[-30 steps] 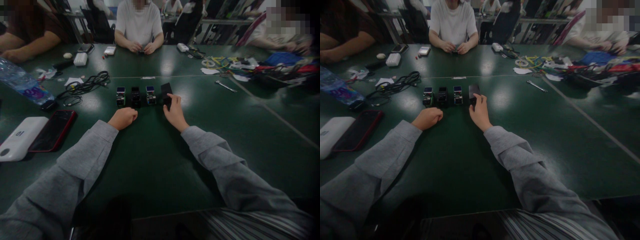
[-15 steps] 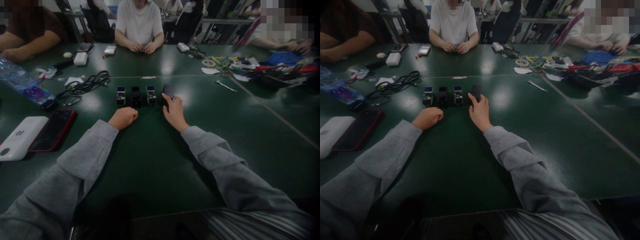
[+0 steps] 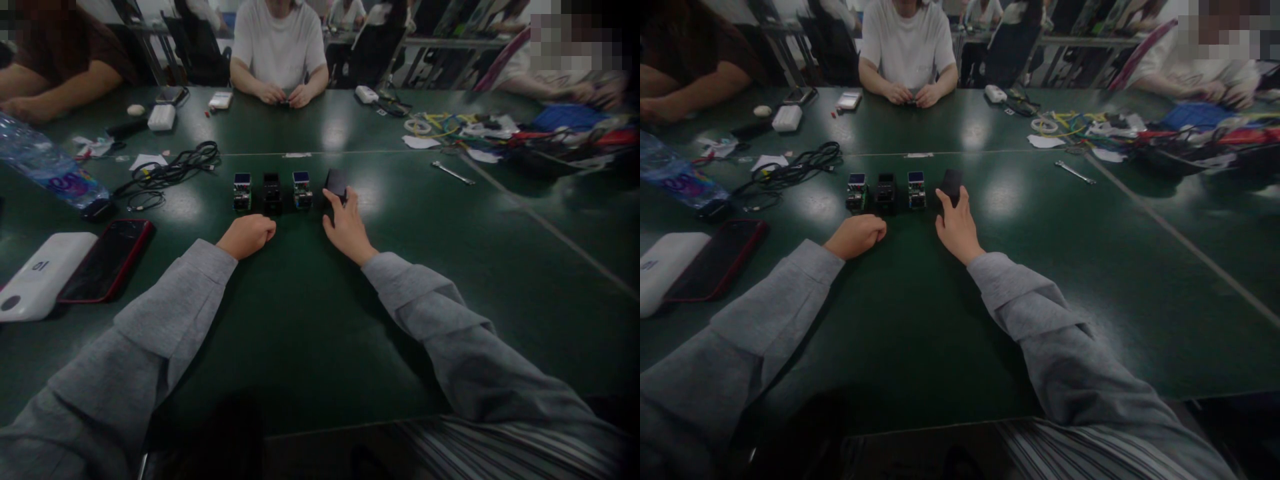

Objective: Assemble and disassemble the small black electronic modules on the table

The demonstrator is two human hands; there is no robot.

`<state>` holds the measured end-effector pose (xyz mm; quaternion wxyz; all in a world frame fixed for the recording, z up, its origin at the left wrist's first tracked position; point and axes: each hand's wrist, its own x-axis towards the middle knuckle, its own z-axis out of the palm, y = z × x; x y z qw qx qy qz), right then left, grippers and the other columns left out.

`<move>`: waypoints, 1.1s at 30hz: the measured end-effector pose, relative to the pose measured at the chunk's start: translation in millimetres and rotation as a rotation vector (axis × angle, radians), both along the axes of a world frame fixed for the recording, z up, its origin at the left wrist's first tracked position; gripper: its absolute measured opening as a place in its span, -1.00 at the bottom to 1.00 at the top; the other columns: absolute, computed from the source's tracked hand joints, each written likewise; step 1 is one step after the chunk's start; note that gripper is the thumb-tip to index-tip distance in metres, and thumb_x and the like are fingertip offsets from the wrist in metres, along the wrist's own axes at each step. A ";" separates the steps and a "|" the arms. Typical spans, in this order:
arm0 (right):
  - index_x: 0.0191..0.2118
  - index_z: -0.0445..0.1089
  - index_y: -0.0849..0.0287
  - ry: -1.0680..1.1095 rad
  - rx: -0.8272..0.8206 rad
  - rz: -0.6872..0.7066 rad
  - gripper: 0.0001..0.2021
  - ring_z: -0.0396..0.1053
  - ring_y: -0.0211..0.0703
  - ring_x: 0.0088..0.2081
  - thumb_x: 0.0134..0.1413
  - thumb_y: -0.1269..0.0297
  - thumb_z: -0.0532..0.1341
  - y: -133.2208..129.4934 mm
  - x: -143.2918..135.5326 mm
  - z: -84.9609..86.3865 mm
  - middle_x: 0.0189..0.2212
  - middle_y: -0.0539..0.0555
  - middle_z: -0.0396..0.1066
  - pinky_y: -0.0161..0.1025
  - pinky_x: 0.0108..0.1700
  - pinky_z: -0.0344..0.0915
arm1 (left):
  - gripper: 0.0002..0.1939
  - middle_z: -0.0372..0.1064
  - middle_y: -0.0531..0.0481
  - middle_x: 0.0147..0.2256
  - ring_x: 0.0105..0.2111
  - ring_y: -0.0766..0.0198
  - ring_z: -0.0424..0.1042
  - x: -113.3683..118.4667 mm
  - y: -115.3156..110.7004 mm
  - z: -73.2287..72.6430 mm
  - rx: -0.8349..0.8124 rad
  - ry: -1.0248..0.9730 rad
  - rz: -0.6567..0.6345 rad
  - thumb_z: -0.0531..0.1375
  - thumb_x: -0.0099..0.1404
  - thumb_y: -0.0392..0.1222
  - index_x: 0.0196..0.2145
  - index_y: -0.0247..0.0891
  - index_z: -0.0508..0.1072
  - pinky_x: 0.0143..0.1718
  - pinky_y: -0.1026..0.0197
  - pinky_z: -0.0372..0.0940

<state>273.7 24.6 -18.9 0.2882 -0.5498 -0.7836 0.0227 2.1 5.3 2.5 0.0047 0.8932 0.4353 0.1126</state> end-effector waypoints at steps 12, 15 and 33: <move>0.36 0.04 0.05 0.055 -0.025 -0.014 -0.40 0.00 0.40 0.36 0.24 0.35 0.11 -0.8 0.6 1.1 0.38 0.31 -0.22 0.32 0.21 0.27 | -0.73 0.40 -0.04 -0.41 -0.38 0.26 0.31 -2.1 1.8 -3.1 0.025 -0.015 -0.023 -0.02 0.23 -0.42 -0.45 -0.24 0.44 -0.42 0.20 0.11; 0.37 0.01 0.07 0.086 -0.053 -0.017 -0.39 0.11 0.37 0.30 0.23 0.36 0.10 -2.3 -0.2 4.1 0.37 0.32 -0.18 0.31 0.20 0.29 | -0.72 0.39 -0.02 -0.43 -0.40 0.27 0.29 -2.1 1.8 -3.4 0.037 -0.028 -0.027 -0.02 0.22 -0.43 -0.45 -0.24 0.44 -0.43 0.21 0.10; 0.31 0.02 0.34 0.162 0.054 -0.062 -0.40 0.18 0.20 0.27 0.17 0.33 0.09 10.4 4.9 -9.1 0.19 0.42 0.17 0.23 0.30 0.20 | -0.72 0.40 -0.03 -0.43 -0.40 0.27 0.30 -1.5 0.8 -2.1 0.053 -0.020 -0.022 -0.01 0.21 -0.43 -0.46 -0.24 0.45 -0.44 0.21 0.10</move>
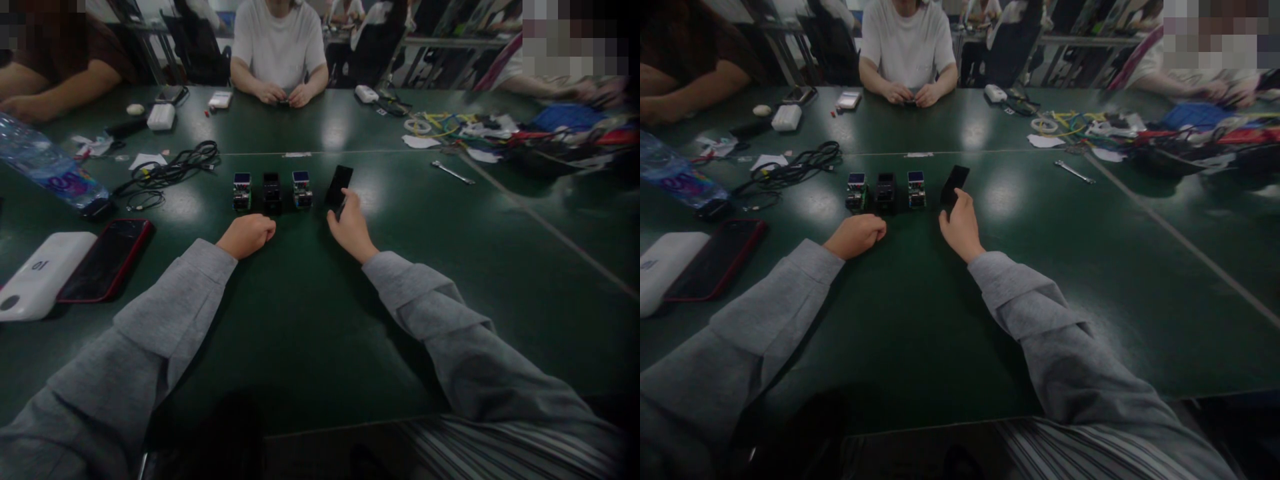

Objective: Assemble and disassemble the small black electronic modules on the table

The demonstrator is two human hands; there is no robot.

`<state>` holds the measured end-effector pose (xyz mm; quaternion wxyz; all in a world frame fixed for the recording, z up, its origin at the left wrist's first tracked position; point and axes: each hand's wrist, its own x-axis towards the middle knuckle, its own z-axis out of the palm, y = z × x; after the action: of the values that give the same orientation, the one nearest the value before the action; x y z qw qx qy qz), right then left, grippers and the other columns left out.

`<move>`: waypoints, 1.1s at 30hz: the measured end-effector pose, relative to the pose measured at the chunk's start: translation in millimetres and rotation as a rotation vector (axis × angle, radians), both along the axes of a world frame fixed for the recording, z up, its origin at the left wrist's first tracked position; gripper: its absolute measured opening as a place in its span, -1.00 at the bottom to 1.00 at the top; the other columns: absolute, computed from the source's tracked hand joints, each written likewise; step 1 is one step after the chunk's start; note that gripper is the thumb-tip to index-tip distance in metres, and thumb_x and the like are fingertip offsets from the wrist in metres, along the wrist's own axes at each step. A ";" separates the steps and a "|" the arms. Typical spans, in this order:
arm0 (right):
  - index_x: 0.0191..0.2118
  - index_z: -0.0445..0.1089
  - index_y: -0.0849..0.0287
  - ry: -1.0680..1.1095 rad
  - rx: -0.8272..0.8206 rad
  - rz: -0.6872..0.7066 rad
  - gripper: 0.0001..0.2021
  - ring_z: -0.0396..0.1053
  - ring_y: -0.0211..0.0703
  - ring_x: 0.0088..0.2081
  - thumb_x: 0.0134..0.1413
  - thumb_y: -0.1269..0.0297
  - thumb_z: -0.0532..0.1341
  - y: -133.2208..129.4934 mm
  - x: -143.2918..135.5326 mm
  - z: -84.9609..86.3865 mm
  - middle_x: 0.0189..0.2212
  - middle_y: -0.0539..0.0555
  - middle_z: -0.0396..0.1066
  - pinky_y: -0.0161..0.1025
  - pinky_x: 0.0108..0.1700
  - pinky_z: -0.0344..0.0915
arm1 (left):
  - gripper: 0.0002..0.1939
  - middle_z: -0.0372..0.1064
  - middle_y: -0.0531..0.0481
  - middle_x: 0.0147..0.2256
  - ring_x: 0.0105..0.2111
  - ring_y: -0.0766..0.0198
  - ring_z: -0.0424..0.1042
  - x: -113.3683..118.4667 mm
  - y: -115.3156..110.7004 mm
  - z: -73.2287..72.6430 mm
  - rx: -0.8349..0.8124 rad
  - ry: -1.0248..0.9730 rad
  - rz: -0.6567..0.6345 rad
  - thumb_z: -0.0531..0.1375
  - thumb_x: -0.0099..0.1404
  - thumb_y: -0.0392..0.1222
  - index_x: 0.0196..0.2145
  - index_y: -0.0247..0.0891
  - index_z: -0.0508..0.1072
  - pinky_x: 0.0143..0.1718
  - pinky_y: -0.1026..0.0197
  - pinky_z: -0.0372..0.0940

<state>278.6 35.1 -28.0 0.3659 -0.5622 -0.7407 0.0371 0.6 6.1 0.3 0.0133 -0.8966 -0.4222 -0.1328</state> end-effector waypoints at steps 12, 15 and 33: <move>0.18 0.13 0.30 0.012 -0.015 0.023 -0.55 0.35 0.14 0.09 0.20 0.30 0.08 -3.4 -1.1 6.7 0.07 0.36 0.28 0.09 0.12 0.37 | -0.73 0.40 -0.05 -0.40 -0.36 0.23 0.31 -0.3 -0.2 0.9 -0.055 0.011 0.004 -0.03 0.24 -0.42 -0.44 -0.25 0.43 -0.39 0.18 0.11; 0.13 0.16 0.24 0.021 -0.027 0.020 -0.63 0.40 0.11 -0.02 0.27 0.20 0.06 -4.9 -2.0 8.3 0.01 0.31 0.33 0.05 0.02 0.41 | -0.73 0.39 -0.05 -0.41 -0.38 0.25 0.30 -0.1 -0.5 0.9 -0.054 -0.003 0.012 -0.03 0.24 -0.42 -0.44 -0.25 0.43 -0.41 0.19 0.11; -0.14 0.21 0.10 0.007 -0.115 -0.051 -0.66 0.42 0.06 -0.20 0.18 -0.04 0.21 -54.2 34.0 20.6 -0.21 0.15 0.40 -0.01 -0.19 0.35 | -0.73 0.42 -0.05 -0.39 -0.36 0.23 0.34 0.1 -0.9 1.3 -0.041 0.028 0.012 -0.01 0.27 -0.42 -0.43 -0.26 0.45 -0.41 0.20 0.12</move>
<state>312.6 -19.1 -7.4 0.3361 -0.6011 -0.7215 0.0721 0.7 5.2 1.7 0.0017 -0.8959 -0.4301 -0.1115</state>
